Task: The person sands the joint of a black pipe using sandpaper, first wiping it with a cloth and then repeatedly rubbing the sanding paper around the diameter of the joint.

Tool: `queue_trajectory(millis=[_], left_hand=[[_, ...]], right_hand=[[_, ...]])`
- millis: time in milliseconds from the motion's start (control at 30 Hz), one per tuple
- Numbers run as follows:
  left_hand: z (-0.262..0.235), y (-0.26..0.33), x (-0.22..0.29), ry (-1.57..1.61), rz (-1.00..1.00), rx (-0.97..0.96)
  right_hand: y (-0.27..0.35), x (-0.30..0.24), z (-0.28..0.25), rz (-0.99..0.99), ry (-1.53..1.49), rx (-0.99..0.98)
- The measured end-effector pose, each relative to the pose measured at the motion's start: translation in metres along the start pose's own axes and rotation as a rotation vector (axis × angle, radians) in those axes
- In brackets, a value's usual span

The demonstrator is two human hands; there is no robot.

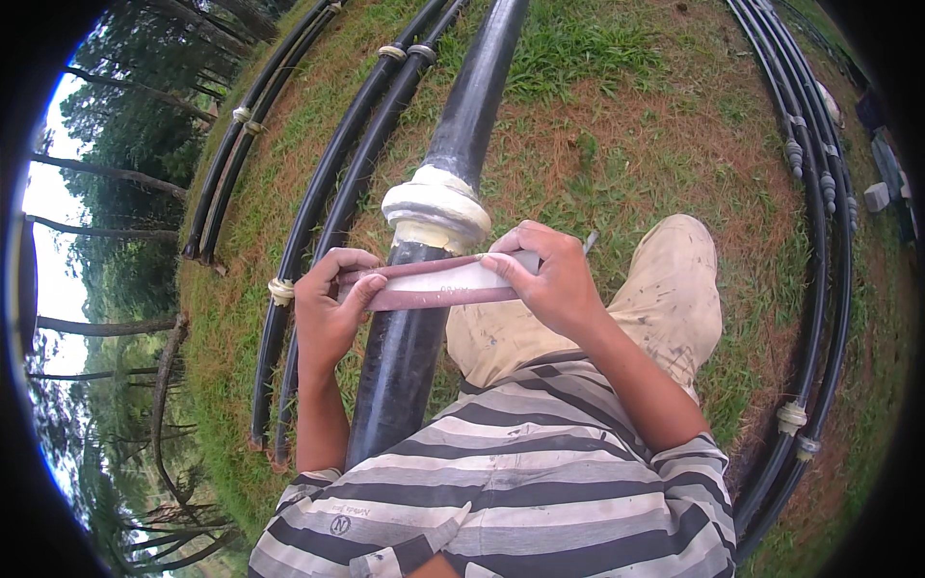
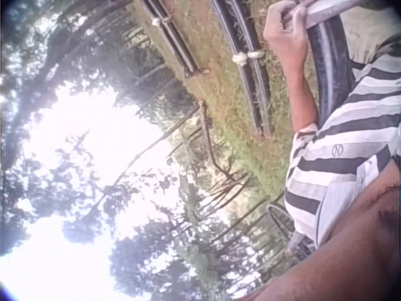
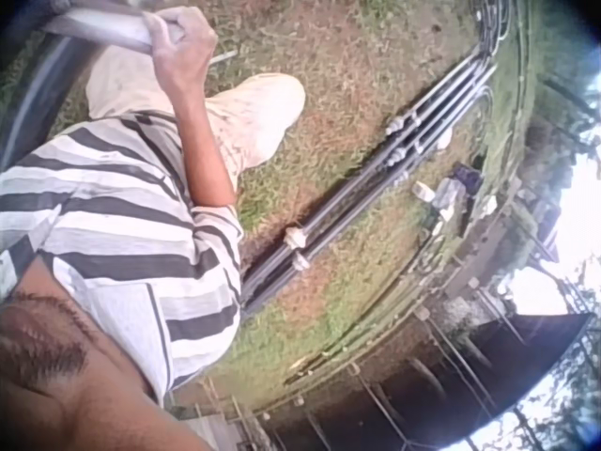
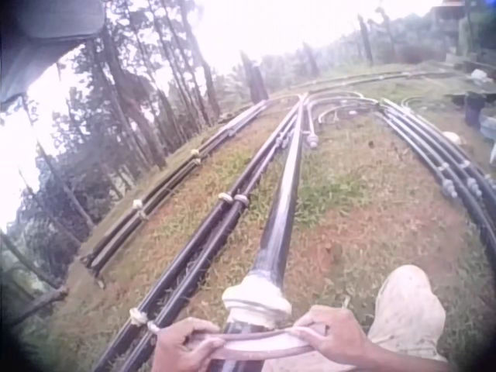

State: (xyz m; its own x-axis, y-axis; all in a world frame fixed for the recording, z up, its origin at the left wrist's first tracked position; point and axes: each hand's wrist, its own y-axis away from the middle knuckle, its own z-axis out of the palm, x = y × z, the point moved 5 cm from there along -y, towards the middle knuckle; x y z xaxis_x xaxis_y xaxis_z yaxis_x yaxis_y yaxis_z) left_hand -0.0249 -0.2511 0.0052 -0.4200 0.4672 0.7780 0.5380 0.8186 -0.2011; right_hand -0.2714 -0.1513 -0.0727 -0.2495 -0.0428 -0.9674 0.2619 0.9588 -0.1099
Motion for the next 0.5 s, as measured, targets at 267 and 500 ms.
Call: queue_trajectory(millis=[267,500], left_hand=[[-0.005,0.000,-0.012,0.088,-0.159,0.087],[-0.005,0.000,-0.024,0.044,-0.143,0.114]], right_hand=[[0.007,0.004,0.004,0.031,-0.106,0.049],[0.007,0.031,0.002,0.200,-0.200,0.039]])
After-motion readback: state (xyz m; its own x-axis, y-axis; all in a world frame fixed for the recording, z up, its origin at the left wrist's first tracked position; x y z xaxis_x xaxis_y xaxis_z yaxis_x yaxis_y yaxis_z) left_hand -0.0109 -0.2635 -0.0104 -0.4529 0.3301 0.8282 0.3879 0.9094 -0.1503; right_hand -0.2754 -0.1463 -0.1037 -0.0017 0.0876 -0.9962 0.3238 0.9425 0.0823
